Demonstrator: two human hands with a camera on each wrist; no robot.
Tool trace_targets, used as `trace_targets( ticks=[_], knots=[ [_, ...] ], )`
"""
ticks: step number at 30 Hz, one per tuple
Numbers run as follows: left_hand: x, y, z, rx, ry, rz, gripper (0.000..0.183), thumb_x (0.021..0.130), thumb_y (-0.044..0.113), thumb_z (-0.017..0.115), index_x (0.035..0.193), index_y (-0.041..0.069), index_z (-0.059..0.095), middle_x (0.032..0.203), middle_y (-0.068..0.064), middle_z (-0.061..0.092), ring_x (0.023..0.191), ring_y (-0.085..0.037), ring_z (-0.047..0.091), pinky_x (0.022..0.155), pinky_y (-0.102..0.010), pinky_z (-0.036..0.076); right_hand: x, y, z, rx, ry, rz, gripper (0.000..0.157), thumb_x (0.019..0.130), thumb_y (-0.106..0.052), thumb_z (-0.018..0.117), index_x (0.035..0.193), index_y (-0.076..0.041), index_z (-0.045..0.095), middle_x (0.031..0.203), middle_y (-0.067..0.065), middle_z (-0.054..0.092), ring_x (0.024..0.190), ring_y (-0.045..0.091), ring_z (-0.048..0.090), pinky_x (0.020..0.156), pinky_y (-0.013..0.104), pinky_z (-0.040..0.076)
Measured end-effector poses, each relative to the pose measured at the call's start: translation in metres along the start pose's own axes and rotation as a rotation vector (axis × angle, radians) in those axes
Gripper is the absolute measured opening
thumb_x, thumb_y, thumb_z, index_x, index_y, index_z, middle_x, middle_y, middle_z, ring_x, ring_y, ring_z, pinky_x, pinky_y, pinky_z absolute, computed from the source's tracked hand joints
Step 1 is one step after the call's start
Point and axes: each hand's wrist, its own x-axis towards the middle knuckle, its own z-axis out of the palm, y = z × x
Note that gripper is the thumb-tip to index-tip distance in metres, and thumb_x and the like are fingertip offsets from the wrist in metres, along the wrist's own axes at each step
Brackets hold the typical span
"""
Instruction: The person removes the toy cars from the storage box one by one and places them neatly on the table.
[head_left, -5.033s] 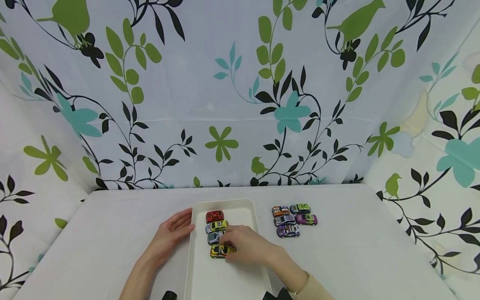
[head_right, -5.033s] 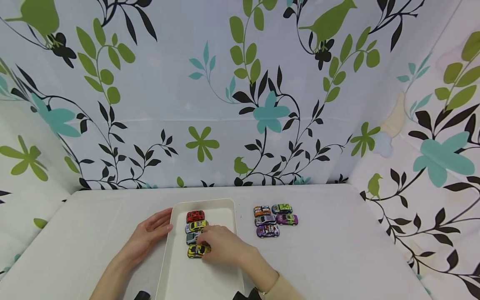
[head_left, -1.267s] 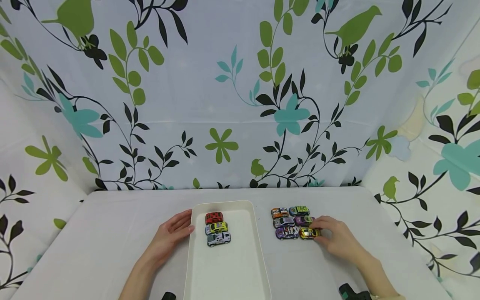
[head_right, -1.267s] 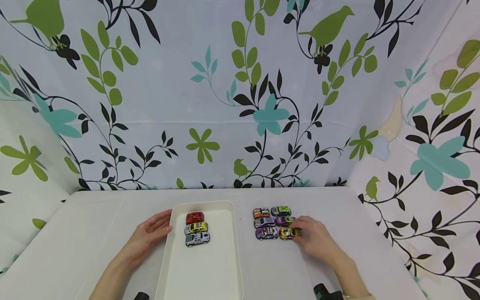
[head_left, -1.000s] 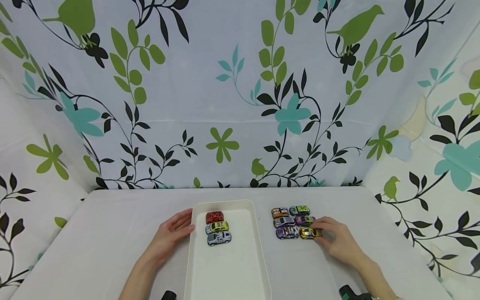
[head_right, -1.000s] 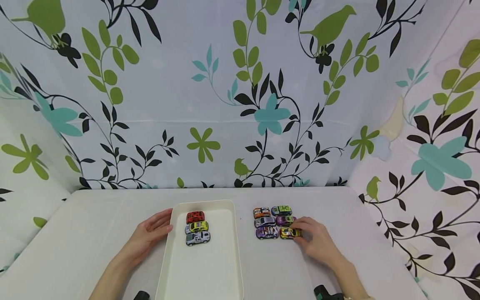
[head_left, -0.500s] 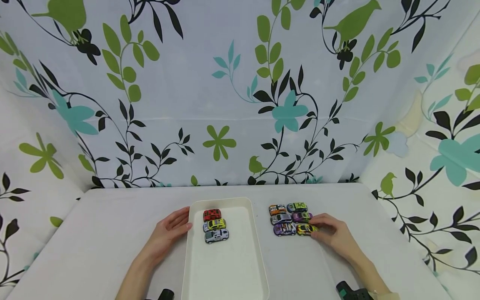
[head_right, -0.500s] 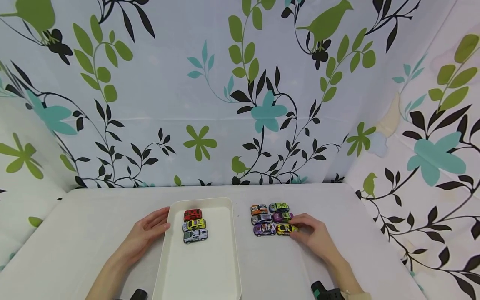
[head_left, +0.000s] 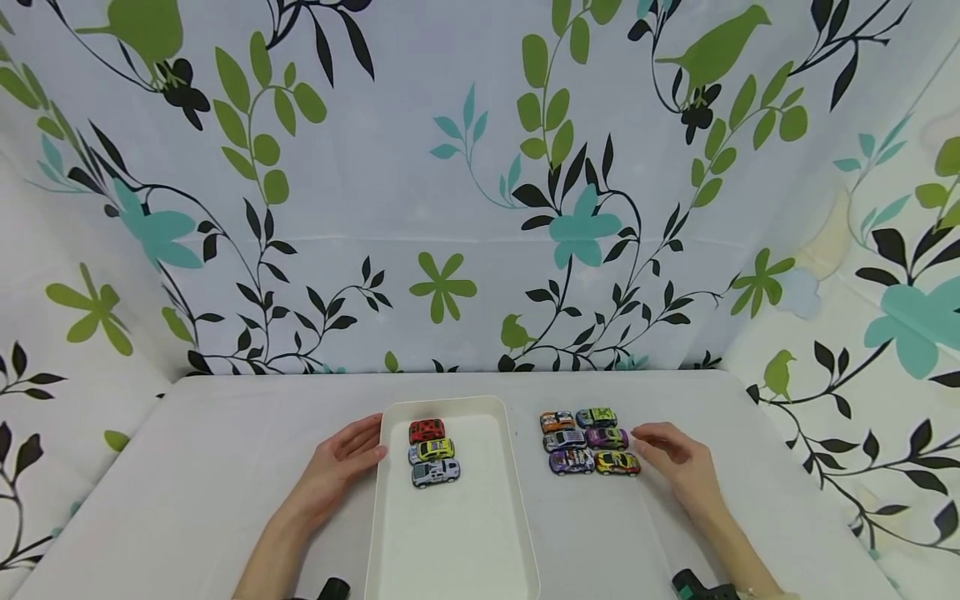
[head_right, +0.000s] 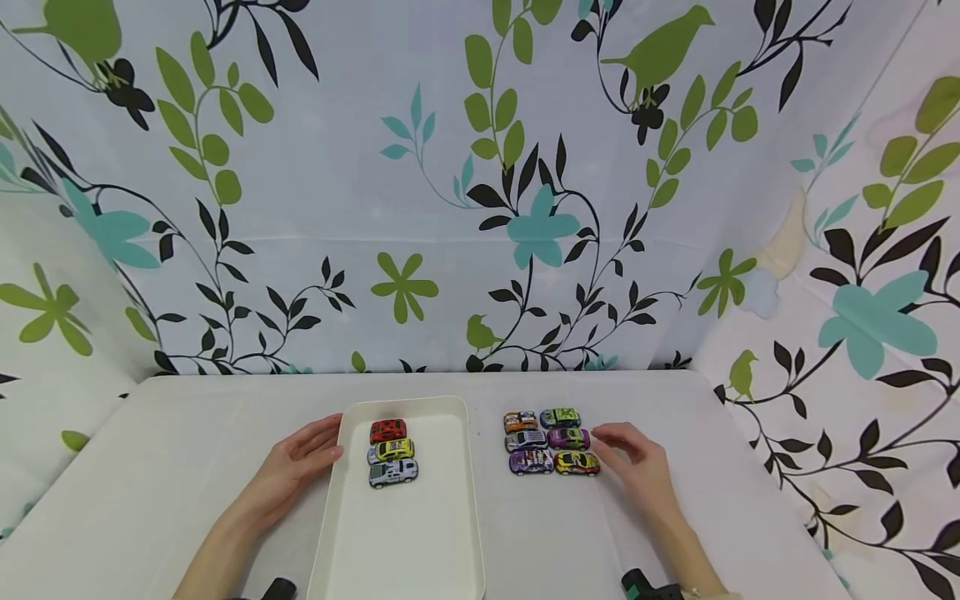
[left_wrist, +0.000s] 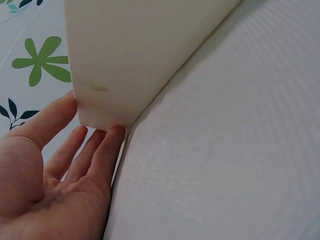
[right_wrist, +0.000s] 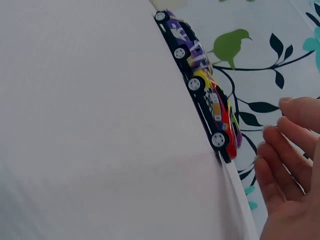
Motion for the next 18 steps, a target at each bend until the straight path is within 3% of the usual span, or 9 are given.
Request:
trace_targets(
  ticks=[3, 7, 11, 18],
  knots=[
    [0.0, -0.001, 0.0, -0.003, 0.002, -0.002, 0.067, 0.094, 0.014, 0.07, 0.151, 0.004, 0.038, 0.156, -0.016, 0.04, 0.145, -0.03, 0.037, 0.099, -0.014, 0.047, 0.001, -0.013, 0.013, -0.008, 0.038, -0.071, 0.021, 0.096, -0.006, 0.065, 0.116, 0.0, 0.068, 0.114, 0.017, 0.067, 0.103, 0.005, 0.063, 0.094, 0.011, 0.048],
    [0.001, -0.003, -0.001, -0.002, -0.004, 0.001, 0.066, 0.094, 0.014, 0.07, 0.151, 0.004, 0.038, 0.156, -0.016, 0.04, 0.145, -0.03, 0.037, 0.1, -0.014, 0.047, 0.001, -0.036, 0.043, 0.025, 0.021, -0.084, 0.023, 0.095, -0.003, 0.066, 0.118, 0.002, 0.066, 0.114, 0.016, 0.066, 0.1, 0.006, 0.063, 0.093, 0.012, 0.049],
    [0.001, -0.004, -0.001, -0.007, -0.002, 0.007, 0.066, 0.093, 0.014, 0.07, 0.151, 0.004, 0.039, 0.156, -0.015, 0.041, 0.145, -0.029, 0.038, 0.1, -0.014, 0.046, -0.002, -0.061, 0.073, 0.016, -0.063, -0.061, 0.025, 0.095, -0.012, 0.069, 0.119, -0.006, 0.068, 0.117, 0.007, 0.068, 0.103, 0.012, 0.064, 0.093, 0.019, 0.052],
    [0.001, -0.004, -0.002, -0.022, -0.003, 0.008, 0.066, 0.093, 0.012, 0.07, 0.15, 0.004, 0.04, 0.156, -0.015, 0.041, 0.145, -0.029, 0.038, 0.101, -0.015, 0.047, -0.003, -0.093, 0.11, 0.014, -0.206, -0.107, 0.026, 0.094, -0.018, 0.071, 0.12, -0.016, 0.068, 0.119, -0.002, 0.068, 0.11, 0.027, 0.064, 0.096, 0.038, 0.055]
  ],
)
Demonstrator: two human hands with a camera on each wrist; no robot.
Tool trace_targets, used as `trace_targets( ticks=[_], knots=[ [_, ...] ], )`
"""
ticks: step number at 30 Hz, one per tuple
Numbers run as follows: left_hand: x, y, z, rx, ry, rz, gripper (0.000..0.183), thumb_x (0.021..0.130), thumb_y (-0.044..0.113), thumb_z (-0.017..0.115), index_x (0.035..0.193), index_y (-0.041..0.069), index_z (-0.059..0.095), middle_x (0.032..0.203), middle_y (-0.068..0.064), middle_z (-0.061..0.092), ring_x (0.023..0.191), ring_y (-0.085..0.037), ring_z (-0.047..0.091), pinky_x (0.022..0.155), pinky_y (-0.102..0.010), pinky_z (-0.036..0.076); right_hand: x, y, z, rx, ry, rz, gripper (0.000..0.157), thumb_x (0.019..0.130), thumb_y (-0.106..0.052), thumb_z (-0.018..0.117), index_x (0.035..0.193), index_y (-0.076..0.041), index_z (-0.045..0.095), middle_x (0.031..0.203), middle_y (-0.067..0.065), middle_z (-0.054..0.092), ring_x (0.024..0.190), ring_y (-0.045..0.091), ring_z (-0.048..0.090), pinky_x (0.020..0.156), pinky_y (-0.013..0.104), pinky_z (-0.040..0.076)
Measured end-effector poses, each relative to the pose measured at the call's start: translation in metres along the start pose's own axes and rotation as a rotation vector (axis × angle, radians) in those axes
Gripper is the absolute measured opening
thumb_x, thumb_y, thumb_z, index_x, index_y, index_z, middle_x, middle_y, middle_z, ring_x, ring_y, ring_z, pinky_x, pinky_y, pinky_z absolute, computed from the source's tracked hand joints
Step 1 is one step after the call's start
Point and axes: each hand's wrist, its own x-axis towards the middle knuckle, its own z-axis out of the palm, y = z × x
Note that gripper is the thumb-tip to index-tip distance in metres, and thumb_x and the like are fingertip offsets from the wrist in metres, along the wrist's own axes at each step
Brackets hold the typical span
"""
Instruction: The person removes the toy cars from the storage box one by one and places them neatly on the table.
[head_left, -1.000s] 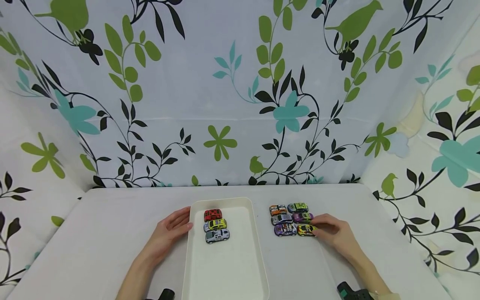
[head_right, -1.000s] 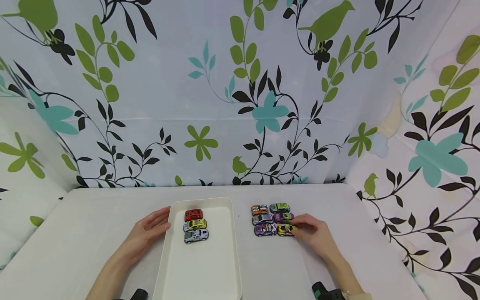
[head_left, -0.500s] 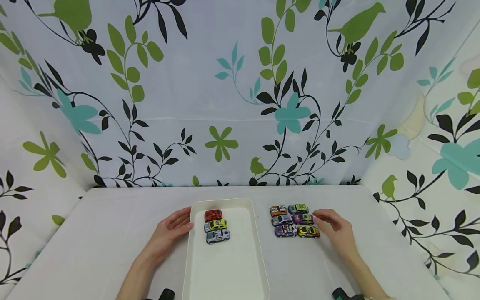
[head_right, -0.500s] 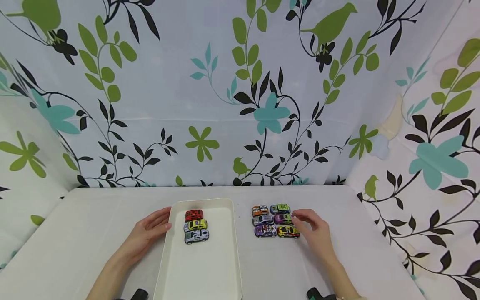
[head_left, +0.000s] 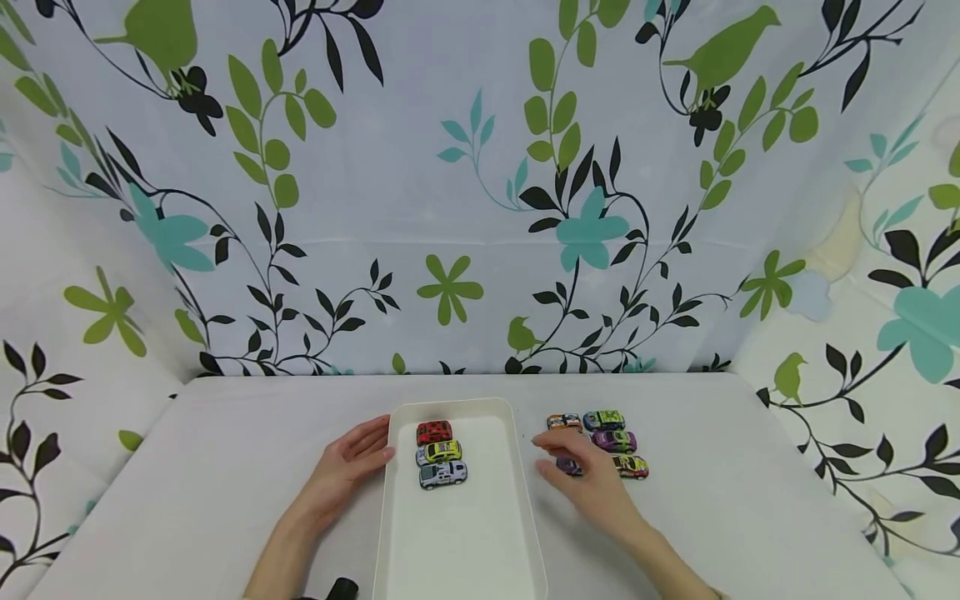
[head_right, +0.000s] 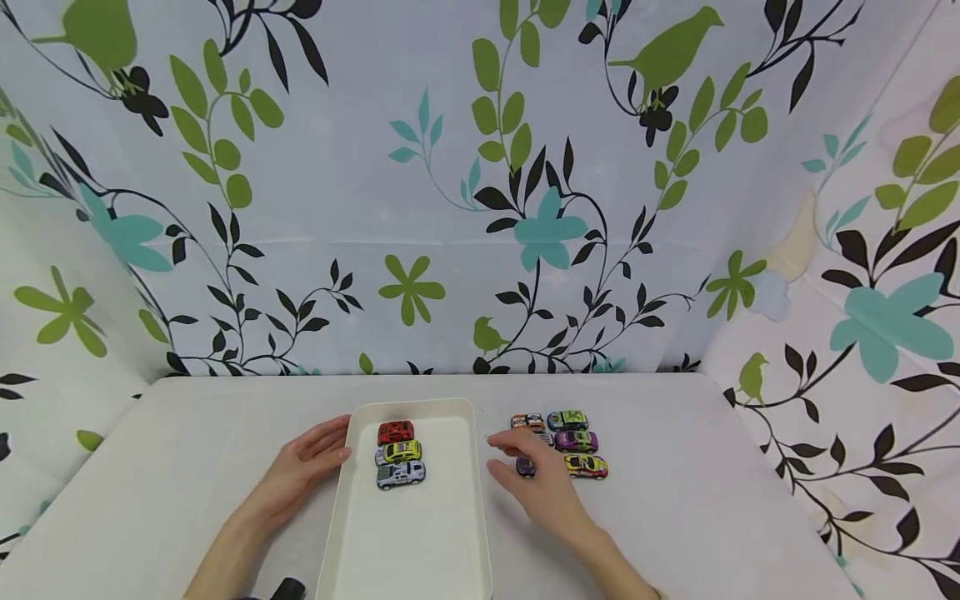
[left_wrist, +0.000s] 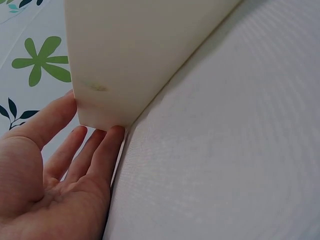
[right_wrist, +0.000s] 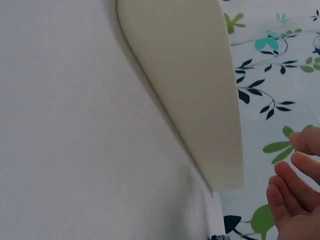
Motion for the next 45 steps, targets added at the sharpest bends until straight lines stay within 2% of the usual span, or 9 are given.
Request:
trace_targets(
  ticks=[5, 8, 12, 15, 20, 23, 32, 41, 45],
  knots=[
    [-0.001, 0.002, 0.0, 0.004, -0.004, 0.005, 0.066, 0.093, 0.014, 0.071, 0.15, 0.004, 0.039, 0.156, -0.016, 0.041, 0.145, -0.03, 0.038, 0.1, -0.015, 0.047, 0.01, -0.017, 0.015, 0.058, -0.092, 0.027, 0.027, 0.093, -0.023, 0.073, 0.119, -0.019, 0.068, 0.12, 0.001, 0.068, 0.112, 0.028, 0.063, 0.101, 0.036, 0.053],
    [-0.002, 0.003, 0.0, 0.006, -0.008, 0.01, 0.067, 0.093, 0.015, 0.071, 0.151, 0.004, 0.039, 0.156, -0.017, 0.04, 0.145, -0.03, 0.037, 0.101, -0.016, 0.047, 0.018, -0.026, 0.023, 0.057, -0.145, -0.001, 0.026, 0.093, -0.024, 0.073, 0.118, -0.02, 0.068, 0.119, 0.006, 0.068, 0.111, 0.03, 0.063, 0.101, 0.035, 0.053],
    [-0.002, 0.004, 0.0, 0.005, -0.007, 0.002, 0.067, 0.093, 0.015, 0.071, 0.151, 0.004, 0.039, 0.156, -0.016, 0.04, 0.145, -0.03, 0.038, 0.102, -0.017, 0.047, 0.03, -0.035, 0.035, 0.016, -0.178, -0.017, 0.024, 0.093, -0.023, 0.073, 0.116, -0.022, 0.069, 0.115, -0.002, 0.069, 0.109, 0.026, 0.064, 0.099, 0.035, 0.054],
    [-0.002, 0.003, 0.001, -0.001, -0.003, -0.003, 0.065, 0.093, 0.013, 0.07, 0.15, 0.004, 0.039, 0.156, -0.016, 0.041, 0.145, -0.03, 0.038, 0.102, -0.018, 0.047, 0.038, -0.04, 0.043, 0.002, -0.199, 0.007, 0.023, 0.093, -0.021, 0.072, 0.115, -0.02, 0.07, 0.115, -0.002, 0.069, 0.109, 0.025, 0.065, 0.099, 0.036, 0.054],
    [-0.002, 0.002, 0.001, 0.003, -0.004, -0.003, 0.065, 0.093, 0.014, 0.07, 0.15, 0.005, 0.04, 0.155, -0.016, 0.042, 0.145, -0.03, 0.039, 0.103, -0.019, 0.047, 0.05, -0.046, 0.056, -0.013, -0.249, 0.008, 0.022, 0.093, -0.012, 0.07, 0.113, -0.007, 0.07, 0.114, 0.01, 0.069, 0.106, 0.029, 0.065, 0.097, 0.041, 0.055],
    [-0.003, 0.002, 0.001, 0.013, -0.005, -0.004, 0.066, 0.093, 0.016, 0.071, 0.15, 0.006, 0.04, 0.156, -0.016, 0.041, 0.145, -0.03, 0.039, 0.104, -0.02, 0.047, 0.056, -0.049, 0.064, -0.039, -0.27, 0.0, 0.023, 0.092, -0.01, 0.069, 0.113, -0.001, 0.07, 0.112, 0.012, 0.07, 0.102, 0.029, 0.066, 0.093, 0.041, 0.057],
    [-0.002, 0.001, 0.001, 0.007, 0.003, 0.003, 0.065, 0.093, 0.015, 0.071, 0.15, 0.006, 0.041, 0.155, -0.015, 0.043, 0.144, -0.029, 0.04, 0.102, -0.018, 0.047, 0.067, -0.047, 0.086, -0.164, -0.33, 0.008, 0.017, 0.086, -0.007, 0.074, 0.103, -0.002, 0.073, 0.1, 0.01, 0.071, 0.094, 0.027, 0.065, 0.087, 0.04, 0.058],
    [-0.001, 0.001, 0.002, 0.014, 0.012, -0.004, 0.065, 0.092, 0.015, 0.072, 0.149, 0.006, 0.042, 0.155, -0.015, 0.043, 0.144, -0.029, 0.04, 0.105, -0.022, 0.047, 0.067, -0.044, 0.092, -0.301, -0.373, 0.029, 0.024, 0.079, -0.008, 0.082, 0.102, -0.006, 0.076, 0.097, 0.003, 0.072, 0.089, 0.017, 0.065, 0.079, 0.024, 0.054],
    [-0.001, 0.002, 0.0, 0.002, 0.004, -0.003, 0.066, 0.092, 0.015, 0.072, 0.15, 0.006, 0.041, 0.155, -0.015, 0.042, 0.144, -0.028, 0.04, 0.105, -0.021, 0.046, 0.065, -0.043, 0.094, -0.357, -0.402, 0.025, 0.029, 0.076, -0.008, 0.084, 0.104, -0.007, 0.076, 0.095, 0.0, 0.069, 0.086, 0.012, 0.062, 0.076, 0.022, 0.052]
  ],
)
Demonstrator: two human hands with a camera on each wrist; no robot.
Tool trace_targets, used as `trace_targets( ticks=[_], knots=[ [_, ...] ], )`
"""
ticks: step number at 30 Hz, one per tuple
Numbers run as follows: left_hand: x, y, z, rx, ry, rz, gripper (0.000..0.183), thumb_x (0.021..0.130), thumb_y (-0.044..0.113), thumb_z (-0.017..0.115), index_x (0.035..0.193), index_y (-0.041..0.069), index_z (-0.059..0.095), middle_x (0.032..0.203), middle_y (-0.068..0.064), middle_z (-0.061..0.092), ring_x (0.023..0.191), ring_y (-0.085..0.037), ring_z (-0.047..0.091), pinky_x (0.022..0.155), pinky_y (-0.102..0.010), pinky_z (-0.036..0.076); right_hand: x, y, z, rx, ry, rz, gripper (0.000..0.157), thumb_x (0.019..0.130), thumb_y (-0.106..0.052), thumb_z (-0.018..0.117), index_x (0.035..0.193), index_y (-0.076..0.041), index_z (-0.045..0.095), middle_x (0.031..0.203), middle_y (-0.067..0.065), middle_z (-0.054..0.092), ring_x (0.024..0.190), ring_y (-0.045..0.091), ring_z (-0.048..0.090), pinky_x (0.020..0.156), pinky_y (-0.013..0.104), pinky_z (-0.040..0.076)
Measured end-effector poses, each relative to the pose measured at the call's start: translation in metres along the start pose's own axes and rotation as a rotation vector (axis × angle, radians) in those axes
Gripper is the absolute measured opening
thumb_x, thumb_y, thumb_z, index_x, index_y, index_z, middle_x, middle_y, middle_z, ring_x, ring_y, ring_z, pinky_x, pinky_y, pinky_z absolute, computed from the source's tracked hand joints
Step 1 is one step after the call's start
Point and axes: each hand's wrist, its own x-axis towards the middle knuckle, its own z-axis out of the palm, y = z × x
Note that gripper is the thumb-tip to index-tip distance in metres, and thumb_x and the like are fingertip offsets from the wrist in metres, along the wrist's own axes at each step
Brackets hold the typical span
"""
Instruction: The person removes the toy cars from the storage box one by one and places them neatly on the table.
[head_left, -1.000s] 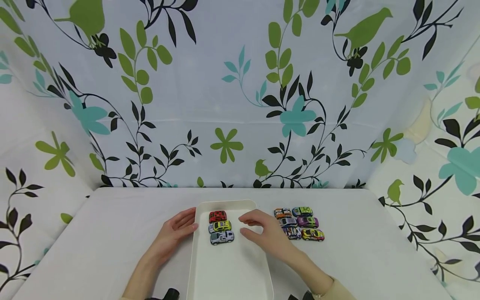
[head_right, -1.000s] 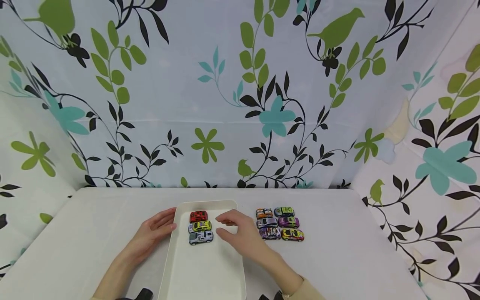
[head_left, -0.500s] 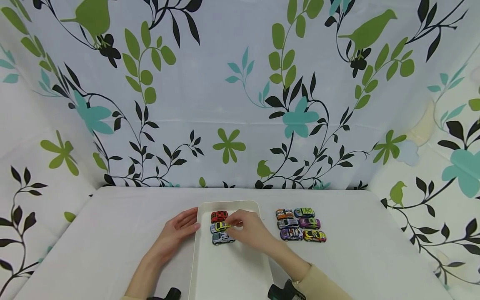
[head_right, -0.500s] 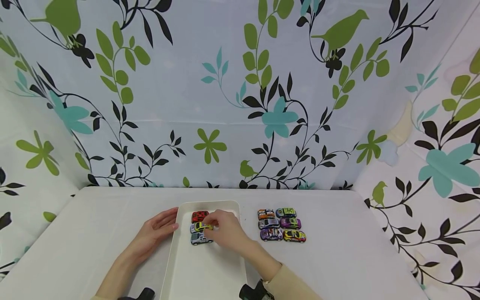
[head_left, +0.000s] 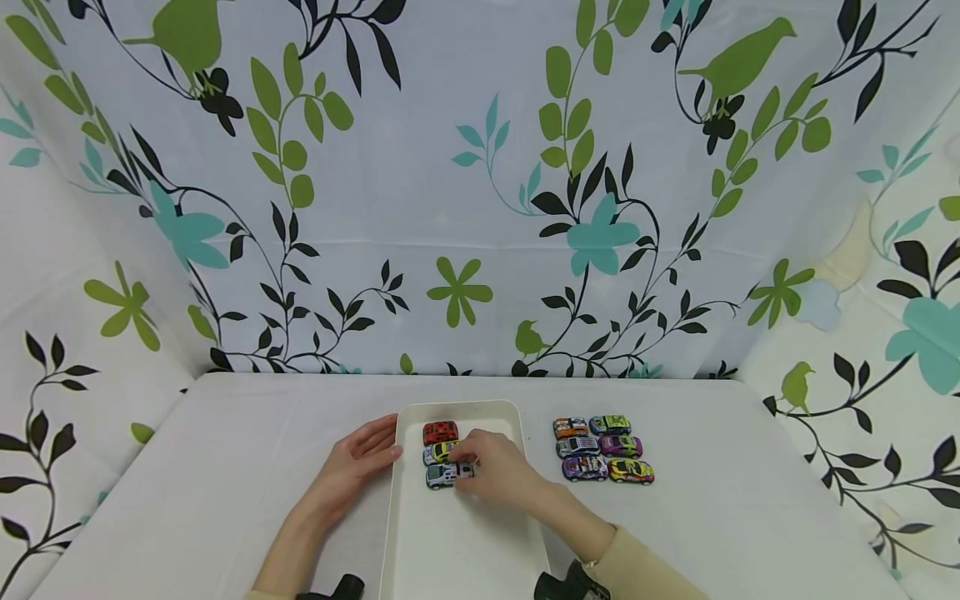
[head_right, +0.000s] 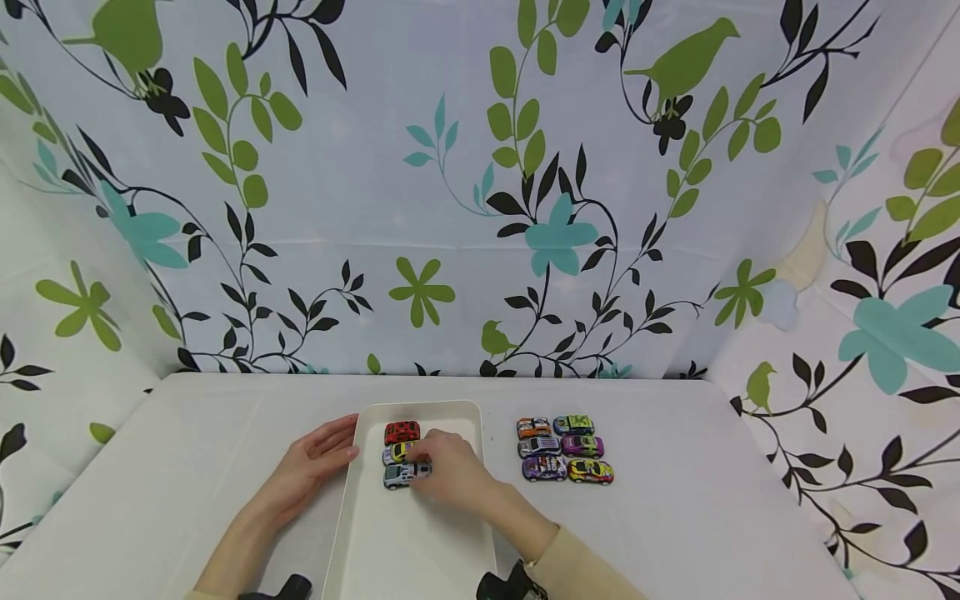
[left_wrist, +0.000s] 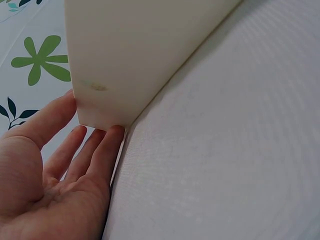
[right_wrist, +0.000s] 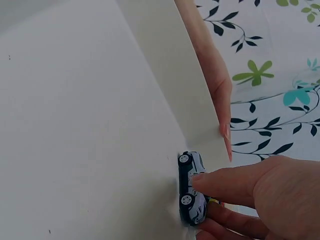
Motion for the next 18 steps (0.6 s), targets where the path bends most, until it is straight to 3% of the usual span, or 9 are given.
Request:
trace_targets(
  ticks=[9, 18],
  knots=[
    [-0.0015, 0.0013, -0.0002, -0.016, -0.009, -0.002, 0.067, 0.092, 0.013, 0.072, 0.15, 0.006, 0.041, 0.155, -0.015, 0.042, 0.145, -0.028, 0.039, 0.101, -0.017, 0.047, -0.0029, 0.0024, 0.0023, 0.002, -0.03, 0.032, 0.034, 0.074, -0.008, 0.083, 0.108, -0.008, 0.075, 0.096, -0.004, 0.061, 0.084, 0.007, 0.055, 0.075, 0.021, 0.049],
    [0.0004, 0.0005, -0.0006, -0.033, -0.006, 0.008, 0.066, 0.091, 0.011, 0.072, 0.15, 0.004, 0.041, 0.155, -0.016, 0.043, 0.144, -0.028, 0.039, 0.1, -0.016, 0.047, -0.0042, 0.0028, 0.002, 0.011, -0.005, -0.004, 0.028, 0.072, -0.005, 0.086, 0.096, -0.01, 0.073, 0.087, -0.004, 0.06, 0.076, 0.004, 0.051, 0.069, 0.019, 0.046]
  ],
)
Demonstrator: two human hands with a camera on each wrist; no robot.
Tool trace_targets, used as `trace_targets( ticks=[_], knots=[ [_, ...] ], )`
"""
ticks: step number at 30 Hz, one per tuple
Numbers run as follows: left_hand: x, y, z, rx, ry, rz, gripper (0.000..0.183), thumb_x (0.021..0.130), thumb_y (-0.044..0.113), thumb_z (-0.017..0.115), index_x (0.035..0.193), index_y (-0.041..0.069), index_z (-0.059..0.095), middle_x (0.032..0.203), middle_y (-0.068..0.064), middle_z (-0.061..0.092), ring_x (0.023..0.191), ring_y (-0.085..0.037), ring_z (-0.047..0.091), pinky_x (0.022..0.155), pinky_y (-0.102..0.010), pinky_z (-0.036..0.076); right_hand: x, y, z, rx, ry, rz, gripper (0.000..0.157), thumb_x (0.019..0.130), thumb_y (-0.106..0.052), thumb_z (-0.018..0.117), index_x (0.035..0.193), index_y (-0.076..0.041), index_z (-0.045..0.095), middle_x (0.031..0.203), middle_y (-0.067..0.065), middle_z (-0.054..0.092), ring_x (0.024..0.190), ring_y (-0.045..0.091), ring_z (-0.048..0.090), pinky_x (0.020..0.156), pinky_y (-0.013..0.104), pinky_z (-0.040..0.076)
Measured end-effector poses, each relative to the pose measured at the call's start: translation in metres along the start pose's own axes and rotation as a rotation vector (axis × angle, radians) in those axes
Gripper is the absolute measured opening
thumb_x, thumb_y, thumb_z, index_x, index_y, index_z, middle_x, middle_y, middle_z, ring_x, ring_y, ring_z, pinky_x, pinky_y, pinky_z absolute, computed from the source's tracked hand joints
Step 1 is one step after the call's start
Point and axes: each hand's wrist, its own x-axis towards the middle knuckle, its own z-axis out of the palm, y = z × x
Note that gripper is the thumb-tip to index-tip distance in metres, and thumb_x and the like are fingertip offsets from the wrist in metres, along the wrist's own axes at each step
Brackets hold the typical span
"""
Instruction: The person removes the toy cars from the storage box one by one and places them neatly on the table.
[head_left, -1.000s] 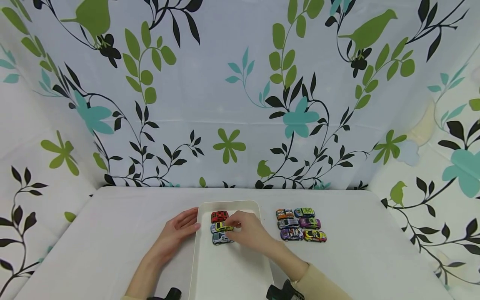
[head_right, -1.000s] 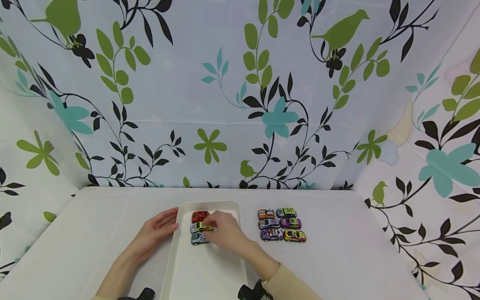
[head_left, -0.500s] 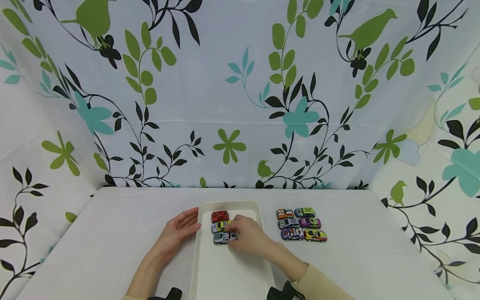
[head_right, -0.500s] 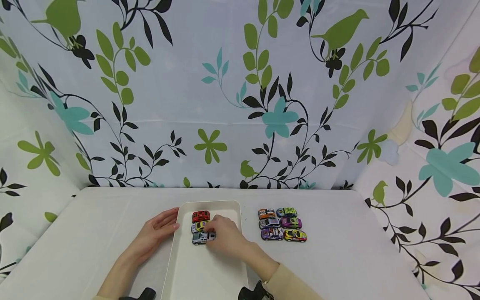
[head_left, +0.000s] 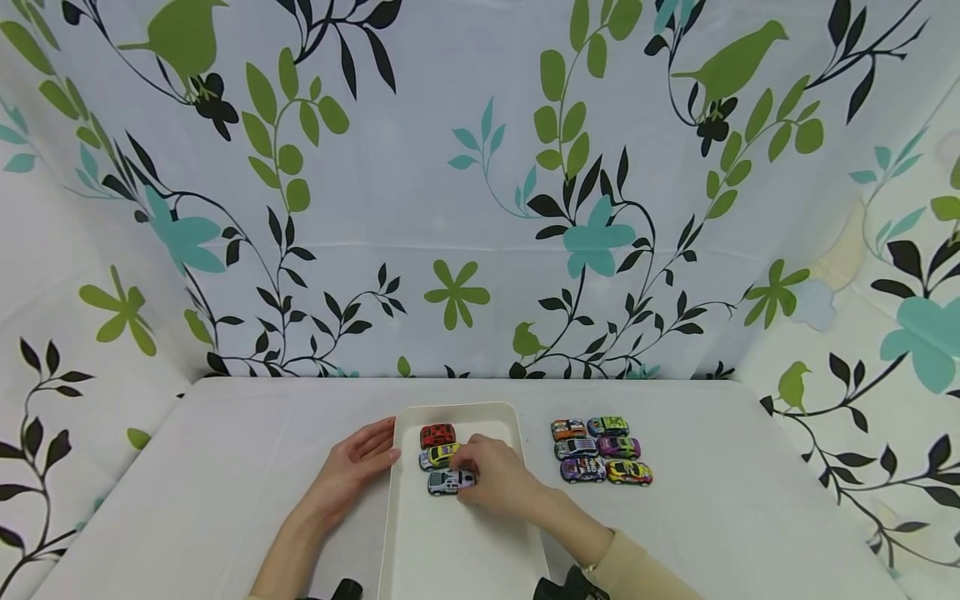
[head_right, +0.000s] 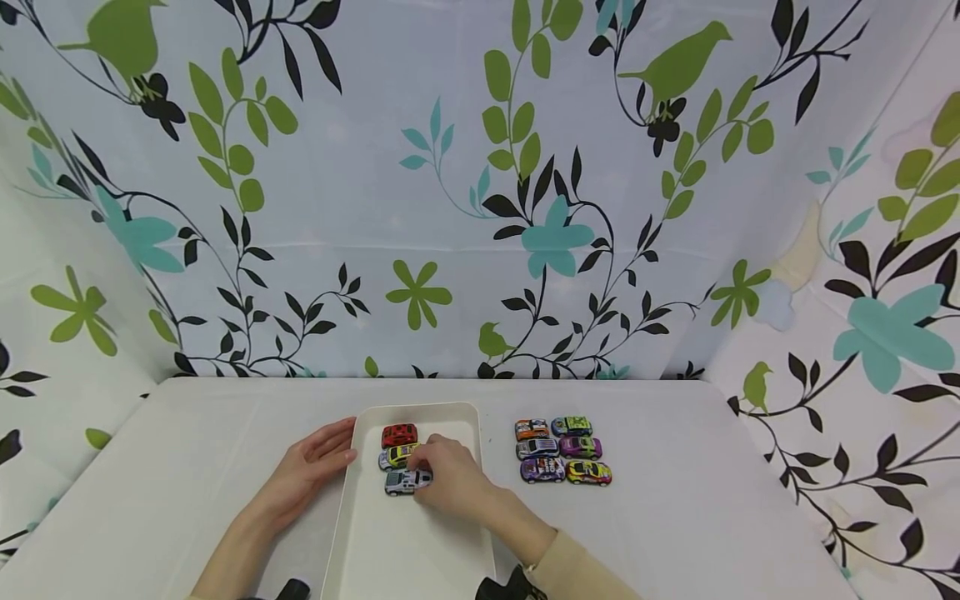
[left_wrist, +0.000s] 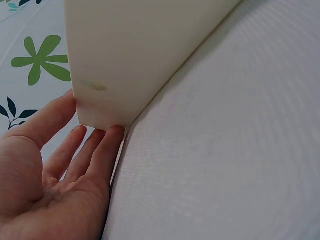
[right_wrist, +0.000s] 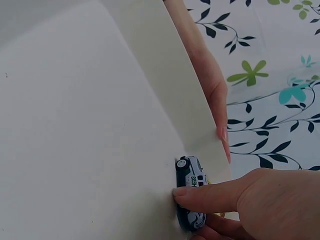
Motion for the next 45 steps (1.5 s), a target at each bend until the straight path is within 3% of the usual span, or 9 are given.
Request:
trace_targets(
  ticks=[14, 29, 35, 41, 45],
  knots=[
    [-0.001, 0.001, 0.001, 0.005, 0.003, -0.008, 0.066, 0.092, 0.011, 0.071, 0.15, 0.005, 0.041, 0.155, -0.015, 0.043, 0.144, -0.028, 0.039, 0.101, -0.016, 0.047, -0.004, 0.006, 0.002, 0.011, 0.002, -0.007, 0.027, 0.072, -0.007, 0.085, 0.097, -0.01, 0.074, 0.082, -0.007, 0.061, 0.073, 0.004, 0.051, 0.066, 0.017, 0.044],
    [0.0, -0.001, 0.002, 0.009, 0.003, -0.005, 0.066, 0.092, 0.011, 0.071, 0.15, 0.005, 0.04, 0.155, -0.016, 0.043, 0.144, -0.029, 0.039, 0.101, -0.017, 0.048, -0.02, 0.012, -0.009, 0.026, -0.013, -0.042, 0.023, 0.078, -0.015, 0.084, 0.098, -0.012, 0.075, 0.084, -0.01, 0.066, 0.074, 0.0, 0.055, 0.069, 0.016, 0.049],
    [-0.001, 0.0, 0.002, 0.014, 0.008, -0.008, 0.066, 0.092, 0.012, 0.071, 0.15, 0.004, 0.04, 0.155, -0.016, 0.042, 0.144, -0.03, 0.039, 0.101, -0.017, 0.047, -0.032, 0.02, -0.009, 0.059, 0.007, -0.119, 0.022, 0.082, -0.017, 0.081, 0.103, -0.012, 0.075, 0.093, -0.009, 0.068, 0.082, -0.001, 0.058, 0.077, 0.018, 0.054],
    [-0.001, 0.0, 0.002, 0.007, 0.0, -0.001, 0.066, 0.092, 0.011, 0.071, 0.15, 0.004, 0.04, 0.155, -0.016, 0.042, 0.144, -0.029, 0.039, 0.101, -0.017, 0.047, -0.046, 0.031, -0.009, 0.141, 0.102, -0.251, 0.022, 0.085, -0.014, 0.08, 0.106, -0.013, 0.071, 0.102, -0.006, 0.07, 0.09, 0.002, 0.063, 0.084, 0.024, 0.057],
    [-0.001, 0.0, 0.001, 0.009, -0.004, 0.005, 0.066, 0.092, 0.011, 0.071, 0.15, 0.004, 0.04, 0.155, -0.016, 0.042, 0.145, -0.029, 0.039, 0.101, -0.016, 0.047, -0.052, 0.035, -0.011, 0.18, 0.164, -0.295, 0.024, 0.086, -0.015, 0.08, 0.108, -0.012, 0.071, 0.105, -0.005, 0.07, 0.093, 0.004, 0.065, 0.085, 0.025, 0.058]
  ],
)
